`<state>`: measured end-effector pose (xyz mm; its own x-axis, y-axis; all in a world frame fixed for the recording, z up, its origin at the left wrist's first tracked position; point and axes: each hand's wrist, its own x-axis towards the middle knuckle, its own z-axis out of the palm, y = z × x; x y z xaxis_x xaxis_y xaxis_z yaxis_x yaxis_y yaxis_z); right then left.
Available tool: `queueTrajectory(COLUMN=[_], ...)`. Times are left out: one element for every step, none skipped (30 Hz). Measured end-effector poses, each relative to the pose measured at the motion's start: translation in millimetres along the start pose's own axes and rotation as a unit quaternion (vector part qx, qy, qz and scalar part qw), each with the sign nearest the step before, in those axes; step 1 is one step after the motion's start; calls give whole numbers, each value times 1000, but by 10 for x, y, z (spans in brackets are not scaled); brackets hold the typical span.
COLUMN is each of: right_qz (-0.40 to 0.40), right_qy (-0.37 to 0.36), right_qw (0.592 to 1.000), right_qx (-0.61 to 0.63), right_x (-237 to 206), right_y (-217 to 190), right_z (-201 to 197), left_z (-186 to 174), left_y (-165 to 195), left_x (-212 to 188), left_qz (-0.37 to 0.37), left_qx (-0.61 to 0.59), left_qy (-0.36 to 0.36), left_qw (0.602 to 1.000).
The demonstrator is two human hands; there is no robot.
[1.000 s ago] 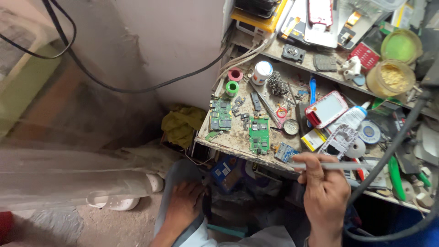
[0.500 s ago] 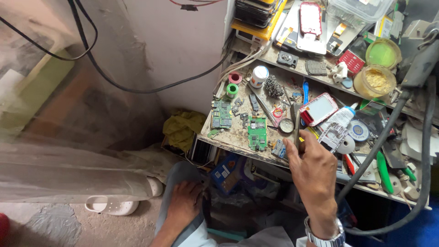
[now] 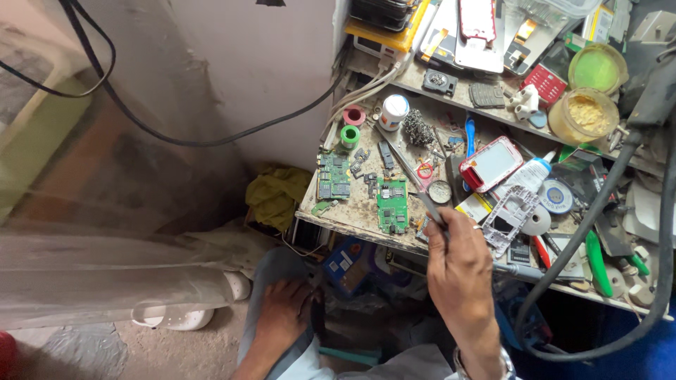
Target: The person repairs a mobile phone by soldering components onto a green circuit board using a soldering iron and tweezers. They then insert the board into a red phone casing, add a battery, and close the device.
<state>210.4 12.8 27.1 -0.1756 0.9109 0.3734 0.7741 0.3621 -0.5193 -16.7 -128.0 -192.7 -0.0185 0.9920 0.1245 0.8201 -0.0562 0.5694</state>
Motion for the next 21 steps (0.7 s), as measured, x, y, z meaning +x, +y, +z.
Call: queueTrajectory(right_qz=[-23,-46,-69,-52,-35,-19,18,57,96,113,128,141,126,112,98,116,134,153,155,158,161], right_qy=[7,15,23,18,14,12,17,19,17,29,42,58,59,61,63,64,66,67,72,78,83], right_qw=[1000,999,997,998,999,1000,1000,997,993,980,960,932,930,928,926,925,923,921,917,913,909], right_qx=[-6,-11,-17,-14,-11,-8,19,46,72,159,244,328,339,349,358,357,354,352,360,368,375], right_x=[4,9,14,20,16,19,17,-15,-51,-80,-121,-168,-225,-289,-359,-427,-495,-563,-624,-680,-730], right_y=[-2,-11,-16,-22,-26,-20,-10,10,35,60,91,131,171,214,262,313,367,425,487,551,614], right_z=[25,52,61,64,53,33,10,-50,-108,-133,-164,-204,-236,-272,-313,-347,-381,-417,-450,-485,-516], left_z=[8,-9,-42,-98,-180,-296,-446,-606,-783,-981,-1191,-1389,-1551,-1679,-1765,-1820,-1842,-1836,-1820,-1790,-1751], left_y=[4,22,53,100,156,222,298,380,463,549,633,712,798,891,989,1086,1180,1267,1338,1400,1454], left_x=[-1,6,20,40,74,121,180,288,431,582,738,930,1145,1362,1576,1767,1934,2077,2186,2270,2334], left_qz=[2,5,8,12,1,-8,-15,31,74,116,164,214,259,303,340,376,405,433,459,458,457], left_qx=[0,-5,-9,-13,-38,-62,-87,-102,-119,-135,-119,-103,-67,-31,-2,28,53,78,104,124,143], left_qy=[3,13,23,33,69,105,138,155,171,189,185,181,150,119,89,60,30,0,-30,-44,-58], left_qw=[1000,1000,1000,999,997,993,986,982,975,966,962,954,952,945,936,924,912,898,882,879,876])
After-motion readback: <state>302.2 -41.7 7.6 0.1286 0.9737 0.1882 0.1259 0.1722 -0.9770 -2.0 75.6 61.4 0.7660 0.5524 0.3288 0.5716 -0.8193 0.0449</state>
